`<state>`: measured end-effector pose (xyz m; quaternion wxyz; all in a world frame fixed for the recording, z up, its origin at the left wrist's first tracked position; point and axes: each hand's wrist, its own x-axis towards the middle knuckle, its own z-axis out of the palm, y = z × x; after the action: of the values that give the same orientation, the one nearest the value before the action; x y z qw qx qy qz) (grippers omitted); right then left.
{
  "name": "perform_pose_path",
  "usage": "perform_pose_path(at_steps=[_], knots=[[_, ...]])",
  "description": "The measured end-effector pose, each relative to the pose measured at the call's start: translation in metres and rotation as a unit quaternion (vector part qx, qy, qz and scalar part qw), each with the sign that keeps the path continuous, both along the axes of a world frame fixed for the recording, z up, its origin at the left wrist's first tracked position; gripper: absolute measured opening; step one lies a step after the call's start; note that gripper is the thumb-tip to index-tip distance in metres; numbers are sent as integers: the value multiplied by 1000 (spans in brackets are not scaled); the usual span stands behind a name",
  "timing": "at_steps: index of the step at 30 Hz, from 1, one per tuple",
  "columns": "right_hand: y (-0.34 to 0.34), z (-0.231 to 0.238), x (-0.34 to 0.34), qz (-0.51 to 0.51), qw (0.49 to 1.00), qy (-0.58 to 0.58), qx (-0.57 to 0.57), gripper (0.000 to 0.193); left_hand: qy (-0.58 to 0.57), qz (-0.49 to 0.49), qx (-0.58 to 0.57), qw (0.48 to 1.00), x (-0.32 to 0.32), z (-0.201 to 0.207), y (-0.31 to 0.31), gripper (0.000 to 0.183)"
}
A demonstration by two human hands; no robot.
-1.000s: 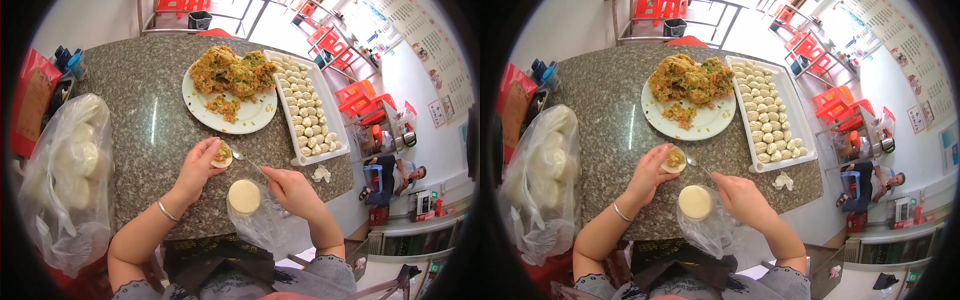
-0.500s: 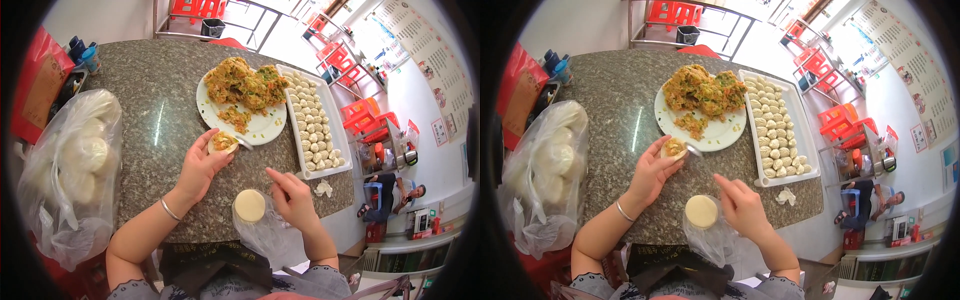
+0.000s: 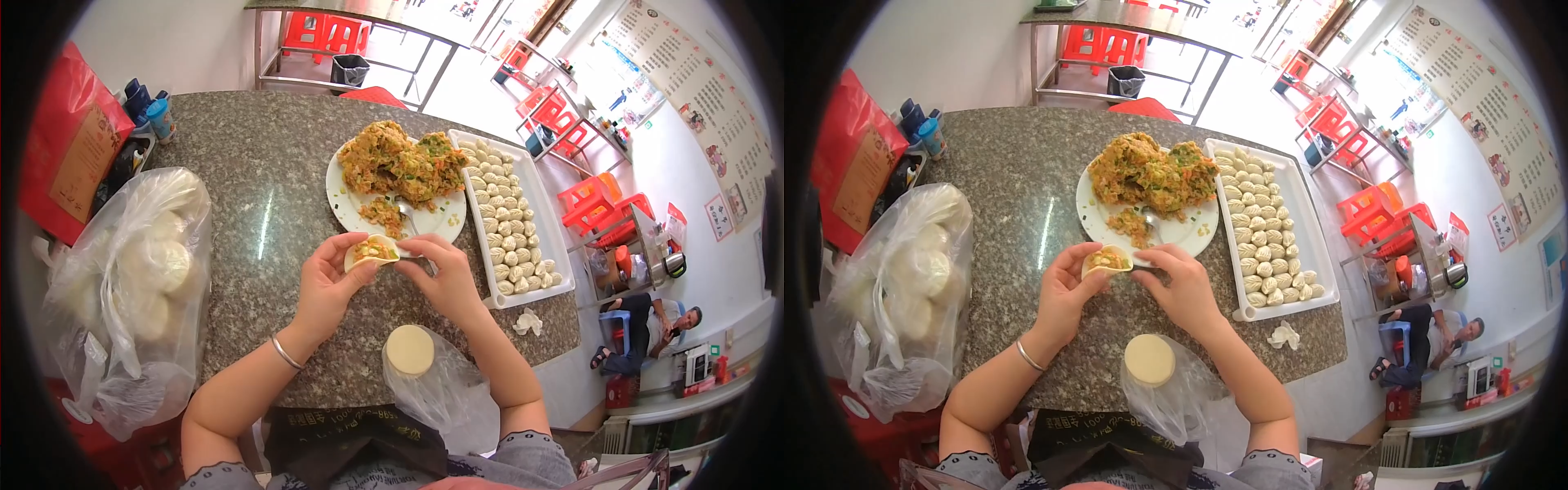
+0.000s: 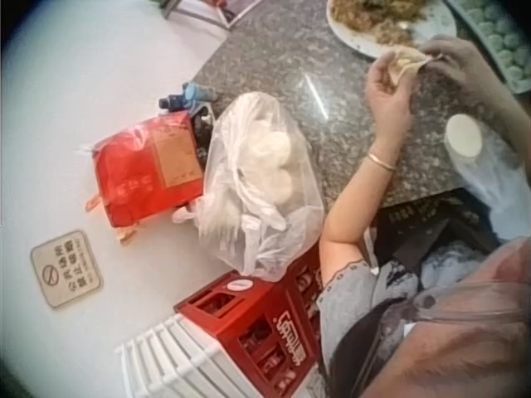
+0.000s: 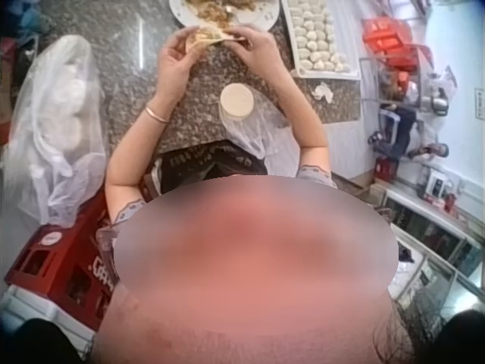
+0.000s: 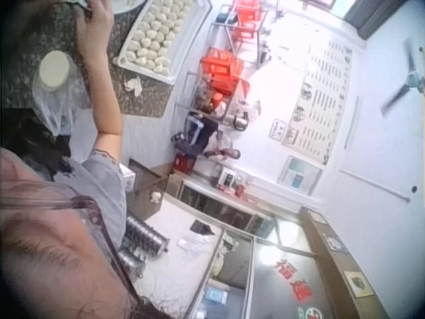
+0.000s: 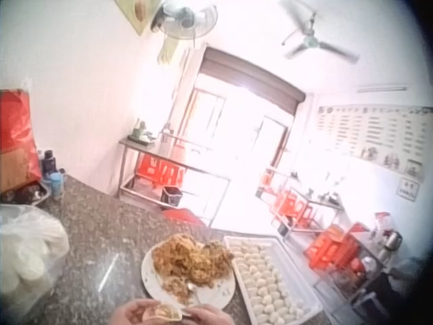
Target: Filling and folding dumpling wrappers with meat and vegetable filling.
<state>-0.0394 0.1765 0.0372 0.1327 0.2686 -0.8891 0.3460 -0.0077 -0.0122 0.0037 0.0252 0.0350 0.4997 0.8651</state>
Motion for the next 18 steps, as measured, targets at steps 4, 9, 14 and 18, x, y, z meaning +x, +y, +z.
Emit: perform_pose_path(at_steps=[4, 9, 14, 18], knots=[[-7, -2, 0, 39, 964, -187, -186, 20, 91, 34, -16, 995, 1, 2, 4, 41], [-11, -11, 5, 25, 926, -212, -313, 18, 148, 83, -118, 978, 3, -4, 4, 31], [-5, -17, 7, 1, 920, -251, -301, 15, 181, 92, -163, 966, 5, -4, 7, 20], [-5, -12, 7, 20, 904, -267, -334, 14, 198, 73, -138, 968, 6, -5, 8, 21]])
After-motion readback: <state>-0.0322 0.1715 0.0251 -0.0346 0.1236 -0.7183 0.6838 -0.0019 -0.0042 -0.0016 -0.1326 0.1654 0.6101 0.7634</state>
